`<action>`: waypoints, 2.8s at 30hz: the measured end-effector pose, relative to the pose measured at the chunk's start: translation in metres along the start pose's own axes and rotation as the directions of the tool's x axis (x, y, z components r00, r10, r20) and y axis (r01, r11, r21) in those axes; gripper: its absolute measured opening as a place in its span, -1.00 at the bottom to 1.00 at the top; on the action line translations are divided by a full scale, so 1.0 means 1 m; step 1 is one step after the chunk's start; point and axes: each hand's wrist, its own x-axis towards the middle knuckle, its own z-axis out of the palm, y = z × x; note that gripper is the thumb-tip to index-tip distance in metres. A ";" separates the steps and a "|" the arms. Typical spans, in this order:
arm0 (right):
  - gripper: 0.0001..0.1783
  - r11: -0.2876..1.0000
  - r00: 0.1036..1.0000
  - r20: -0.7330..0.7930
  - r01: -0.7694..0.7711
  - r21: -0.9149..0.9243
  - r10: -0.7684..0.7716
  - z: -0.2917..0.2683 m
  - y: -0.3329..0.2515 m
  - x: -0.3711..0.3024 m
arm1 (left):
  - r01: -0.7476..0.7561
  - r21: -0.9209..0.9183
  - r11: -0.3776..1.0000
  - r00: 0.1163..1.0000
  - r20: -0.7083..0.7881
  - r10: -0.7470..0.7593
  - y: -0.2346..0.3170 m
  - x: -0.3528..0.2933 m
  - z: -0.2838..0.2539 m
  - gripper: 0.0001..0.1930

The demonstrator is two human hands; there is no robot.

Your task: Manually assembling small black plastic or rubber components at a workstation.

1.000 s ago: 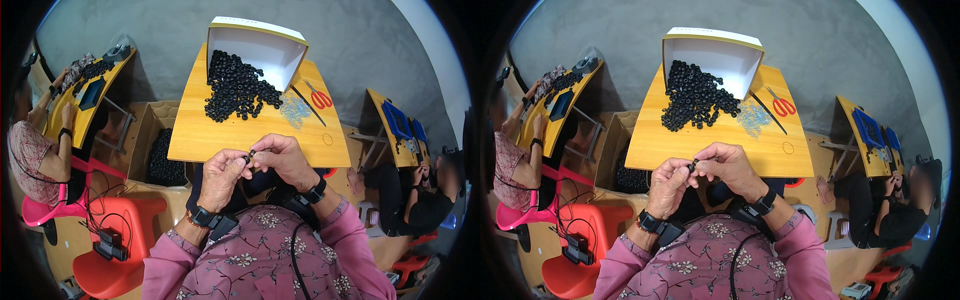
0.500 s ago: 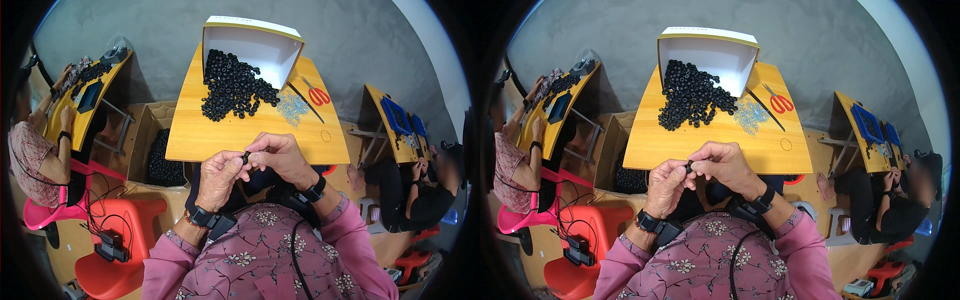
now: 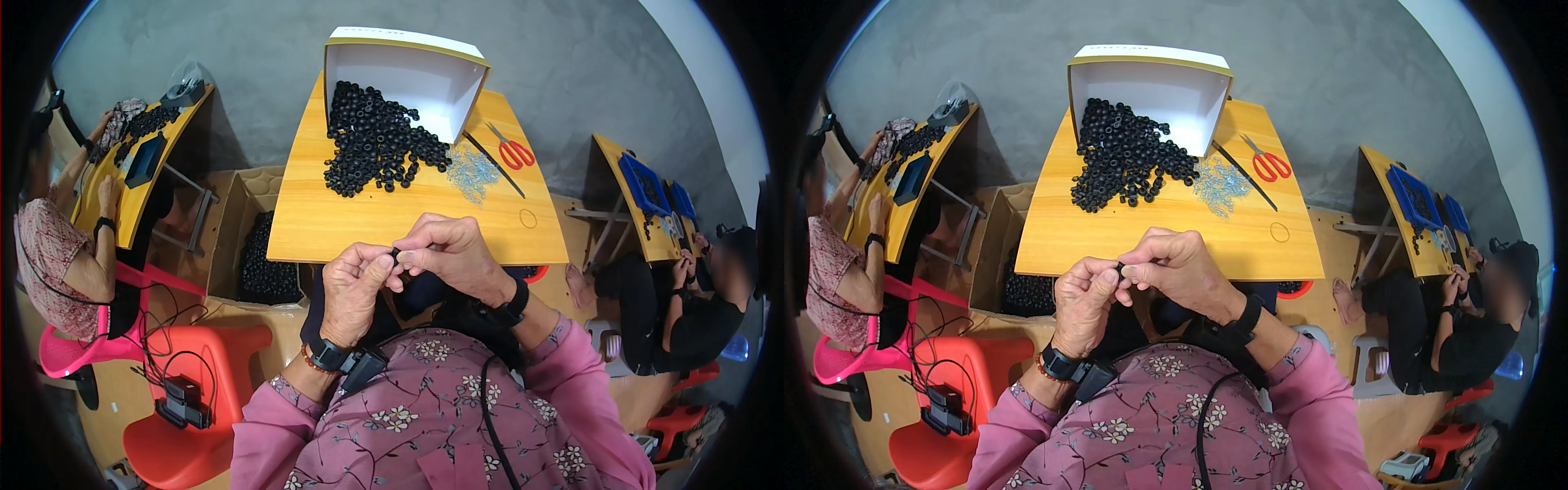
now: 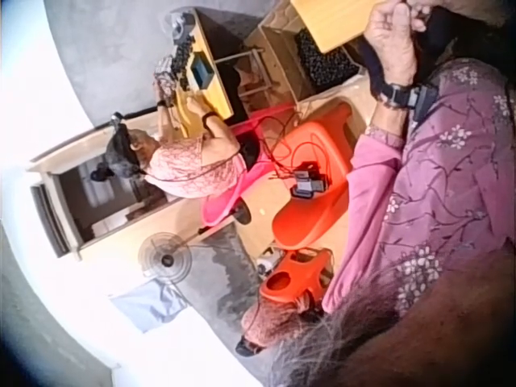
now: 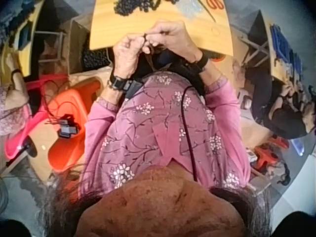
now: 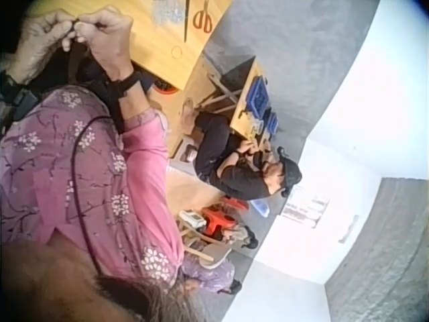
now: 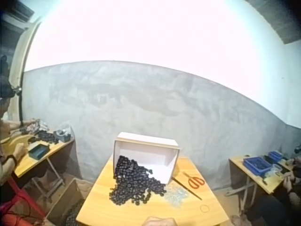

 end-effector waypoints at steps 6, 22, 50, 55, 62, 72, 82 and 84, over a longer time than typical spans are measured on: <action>-0.87 0.992 0.998 0.031 0.056 -0.110 -0.053 -0.005 -0.005 -0.003 | 0.061 -0.034 0.998 0.998 -0.001 -0.062 0.000 -0.001 0.002 -0.85; -0.66 0.812 0.948 0.188 0.316 -0.491 -0.256 -0.009 0.005 -0.012 | 0.271 -0.144 0.952 0.963 0.056 -0.265 -0.001 0.002 -0.004 -0.92; -0.67 0.637 0.959 0.152 0.274 -0.721 -0.241 0.006 0.006 -0.008 | 0.255 -0.227 0.940 0.967 0.071 -0.245 -0.003 0.000 -0.004 -0.88; -0.65 0.598 0.933 0.215 0.351 -0.721 -0.289 0.005 0.010 -0.005 | 0.175 -0.132 0.976 0.984 0.042 -0.171 -0.001 -0.002 -0.001 -0.91; -0.75 0.532 0.919 0.285 0.391 -0.751 -0.274 0.007 0.004 -0.009 | 0.117 -0.022 0.993 0.993 -0.020 -0.117 -0.005 -0.005 -0.001 -0.92; -0.66 0.663 0.947 0.233 0.320 -0.677 -0.220 0.004 -0.001 -0.006 | 0.114 -0.050 0.992 0.993 0.017 -0.114 0.006 0.002 0.003 -0.93; -0.61 0.732 0.999 -0.016 0.027 -0.681 -0.051 -0.038 0.039 -0.009 | -0.200 -0.035 0.979 0.938 -0.297 0.181 0.018 0.017 -0.038 -0.91; -0.63 0.768 0.996 -0.092 -0.052 -0.639 -0.010 -0.049 0.047 0.005 | -0.353 0.017 0.935 0.796 -0.519 0.310 0.023 0.026 -0.062 -0.87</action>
